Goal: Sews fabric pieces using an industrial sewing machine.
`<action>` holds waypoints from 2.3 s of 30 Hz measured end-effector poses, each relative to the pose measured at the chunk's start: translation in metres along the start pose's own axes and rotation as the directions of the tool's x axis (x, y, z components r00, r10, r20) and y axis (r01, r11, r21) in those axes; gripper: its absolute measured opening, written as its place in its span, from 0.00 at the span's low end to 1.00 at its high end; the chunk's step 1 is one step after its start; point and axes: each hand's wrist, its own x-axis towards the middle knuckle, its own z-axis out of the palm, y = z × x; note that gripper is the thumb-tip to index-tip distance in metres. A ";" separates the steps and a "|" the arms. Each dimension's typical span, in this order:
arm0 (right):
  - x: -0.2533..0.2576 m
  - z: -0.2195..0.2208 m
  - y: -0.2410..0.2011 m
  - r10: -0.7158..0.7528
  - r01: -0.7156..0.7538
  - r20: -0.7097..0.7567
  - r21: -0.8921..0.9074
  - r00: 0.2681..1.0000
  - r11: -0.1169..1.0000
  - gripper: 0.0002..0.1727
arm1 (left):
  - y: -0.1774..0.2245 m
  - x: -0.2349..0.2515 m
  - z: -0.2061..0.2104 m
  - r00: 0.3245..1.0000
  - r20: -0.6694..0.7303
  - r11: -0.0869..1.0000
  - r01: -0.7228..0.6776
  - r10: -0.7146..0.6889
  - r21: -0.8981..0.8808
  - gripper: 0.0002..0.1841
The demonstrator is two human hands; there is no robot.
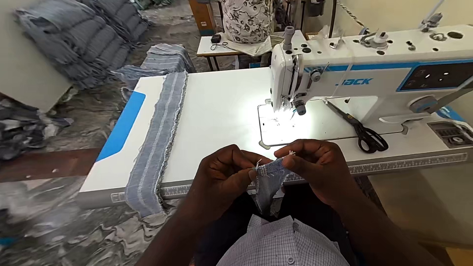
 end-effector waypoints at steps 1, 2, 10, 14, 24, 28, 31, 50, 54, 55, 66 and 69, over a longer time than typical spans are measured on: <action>0.000 -0.001 0.000 0.010 -0.010 0.006 -0.007 1.000 1.000 0.08 | -0.001 0.000 0.000 1.000 0.005 1.000 0.002 -0.002 -0.028 0.07; 0.000 -0.001 0.000 0.008 -0.008 -0.001 -0.018 1.000 1.000 0.07 | -0.001 0.001 0.000 1.000 0.008 0.999 0.003 -0.002 -0.050 0.07; -0.002 -0.003 -0.002 -0.131 0.134 0.034 -0.087 0.991 0.987 0.09 | 0.000 0.004 0.004 0.999 0.029 0.974 0.051 -0.045 -0.222 0.07; -0.004 -0.004 0.003 -0.038 0.029 0.040 0.195 0.998 0.980 0.06 | 0.001 0.006 0.005 0.995 0.089 0.934 0.076 -0.048 -0.348 0.04; 0.002 0.004 0.018 -0.622 0.553 0.061 -0.530 0.781 0.643 0.12 | 0.009 -0.006 0.034 0.945 0.002 0.785 -0.274 0.328 0.556 0.06; 0.014 -0.008 0.020 -0.246 0.242 0.058 0.061 0.968 0.968 0.03 | 0.007 -0.008 0.033 0.974 -0.044 0.931 -0.197 0.220 0.307 0.04; 0.016 -0.008 0.022 -0.097 0.075 0.109 0.191 0.989 0.979 0.08 | 0.007 -0.006 0.031 0.980 -0.078 0.958 -0.162 0.184 0.236 0.04; -0.003 0.034 0.020 -0.551 0.492 -0.161 -0.297 0.818 0.818 0.09 | 0.006 0.009 0.034 0.898 -0.182 0.770 -0.222 0.400 0.598 0.05; -0.005 0.039 0.025 -0.620 0.473 -0.134 -0.529 0.773 0.704 0.12 | 0.013 0.010 0.034 0.932 -0.202 0.813 -0.139 0.300 0.565 0.05; -0.005 0.037 0.026 -0.639 0.469 -0.090 -0.603 0.764 0.645 0.11 | 0.016 0.009 0.034 0.947 -0.200 0.831 -0.106 0.252 0.546 0.07; 0.011 -0.001 0.044 -0.101 0.049 -0.234 -0.218 0.967 0.975 0.07 | -0.026 0.043 0.036 0.981 -0.186 0.967 0.103 -0.059 0.233 0.05; 0.013 -0.022 0.050 0.106 -0.172 -0.259 -0.250 0.960 0.953 0.08 | -0.044 0.073 0.027 0.948 -0.032 0.875 0.306 -0.317 0.375 0.09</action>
